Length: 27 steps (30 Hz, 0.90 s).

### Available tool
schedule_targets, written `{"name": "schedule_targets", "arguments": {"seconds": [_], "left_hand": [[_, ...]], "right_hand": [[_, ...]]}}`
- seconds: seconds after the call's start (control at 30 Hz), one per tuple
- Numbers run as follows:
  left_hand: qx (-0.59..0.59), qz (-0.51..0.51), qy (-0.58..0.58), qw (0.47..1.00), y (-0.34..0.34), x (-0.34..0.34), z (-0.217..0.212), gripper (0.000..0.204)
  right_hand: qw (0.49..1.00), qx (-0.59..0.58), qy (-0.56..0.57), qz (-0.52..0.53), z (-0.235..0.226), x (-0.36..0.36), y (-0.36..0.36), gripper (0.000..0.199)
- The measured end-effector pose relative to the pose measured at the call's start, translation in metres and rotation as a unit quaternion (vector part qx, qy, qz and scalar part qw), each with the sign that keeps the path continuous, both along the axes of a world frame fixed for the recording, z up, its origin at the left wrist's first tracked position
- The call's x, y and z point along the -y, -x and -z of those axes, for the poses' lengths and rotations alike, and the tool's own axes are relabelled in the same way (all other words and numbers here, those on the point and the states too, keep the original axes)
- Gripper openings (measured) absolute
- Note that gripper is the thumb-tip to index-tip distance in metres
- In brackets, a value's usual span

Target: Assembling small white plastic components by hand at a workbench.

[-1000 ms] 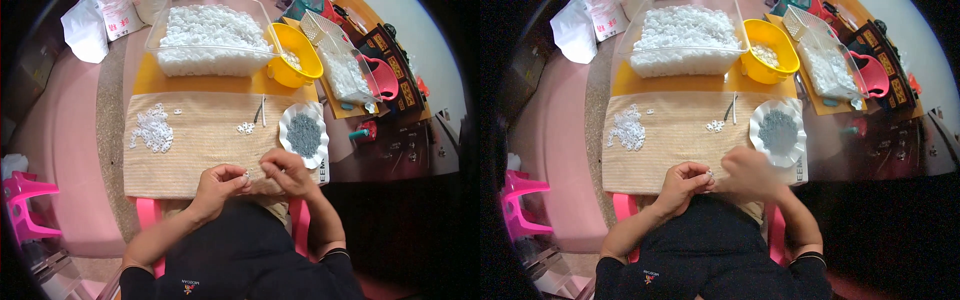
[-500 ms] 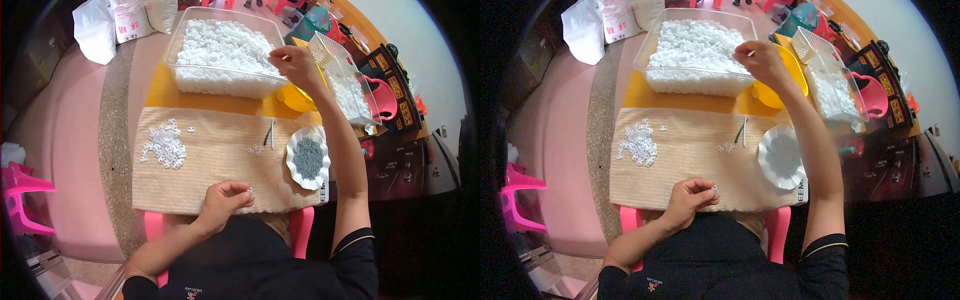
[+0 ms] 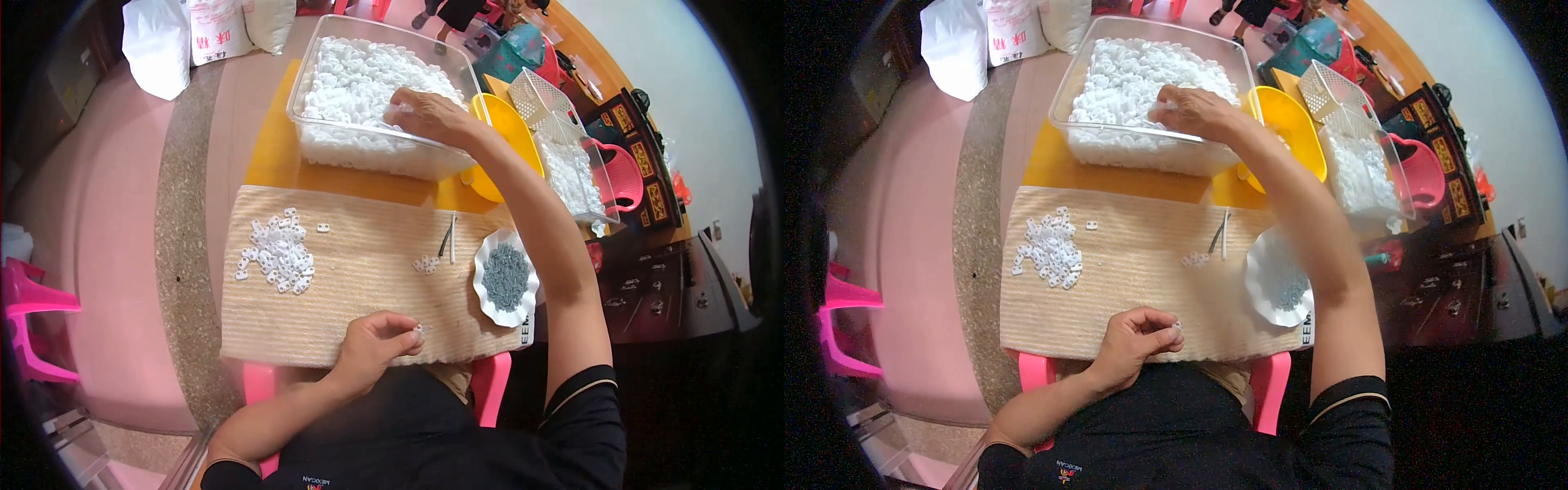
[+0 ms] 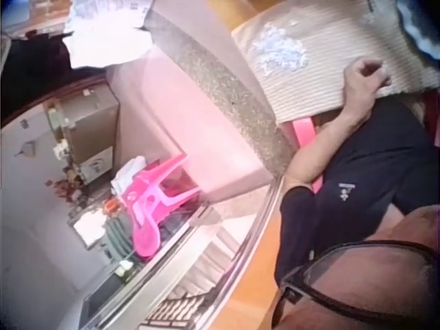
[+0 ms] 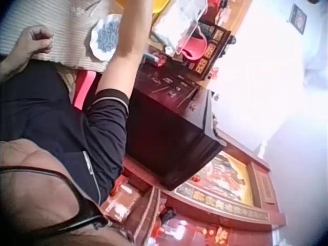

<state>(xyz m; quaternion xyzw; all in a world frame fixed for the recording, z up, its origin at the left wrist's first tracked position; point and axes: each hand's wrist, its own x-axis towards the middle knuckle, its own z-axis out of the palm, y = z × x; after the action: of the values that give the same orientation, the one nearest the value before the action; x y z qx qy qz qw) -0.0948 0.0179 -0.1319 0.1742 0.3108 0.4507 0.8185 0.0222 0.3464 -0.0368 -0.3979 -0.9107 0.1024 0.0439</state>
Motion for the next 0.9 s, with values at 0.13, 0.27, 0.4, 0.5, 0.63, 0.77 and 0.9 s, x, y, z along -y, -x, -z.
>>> {"name": "schedule_targets", "arguments": {"seconds": [0.13, 0.27, 0.4, 0.5, 0.63, 0.77, 0.9], "left_hand": [[-0.005, -0.003, -0.006, 1.000, 0.002, 0.000, -0.001, 0.011], [-0.001, -0.006, -0.021, 1.000, 0.002, -0.001, -0.001, 0.011], [-0.004, -0.006, -0.022, 1.000, 0.002, -0.001, 0.000, 0.011], [-0.004, -0.009, -0.017, 1.000, 0.001, 0.000, 0.000, 0.011], [-0.009, -0.007, -0.016, 1.000, 0.001, 0.000, 0.001, 0.011], [-0.010, -0.005, -0.007, 1.000, 0.002, -0.001, -0.002, 0.014], [-0.010, -0.008, -0.014, 1.000, 0.002, -0.002, -0.001, 0.014]], "right_hand": [[0.998, 0.039, -0.058, 0.010, -0.001, -0.001, 0.003, 0.034], [0.987, 0.045, -0.155, 0.000, -0.002, -0.004, 0.001, 0.030], [0.981, 0.041, -0.190, -0.012, 0.001, -0.011, 0.000, 0.030], [0.976, 0.049, -0.210, -0.017, 0.004, -0.014, -0.002, 0.030], [0.978, 0.018, -0.210, -0.012, 0.000, -0.016, -0.008, 0.029], [0.969, -0.058, -0.238, -0.029, -0.016, -0.012, -0.014, 0.027], [0.938, -0.172, -0.297, -0.042, -0.039, 0.036, -0.004, 0.022]]}}
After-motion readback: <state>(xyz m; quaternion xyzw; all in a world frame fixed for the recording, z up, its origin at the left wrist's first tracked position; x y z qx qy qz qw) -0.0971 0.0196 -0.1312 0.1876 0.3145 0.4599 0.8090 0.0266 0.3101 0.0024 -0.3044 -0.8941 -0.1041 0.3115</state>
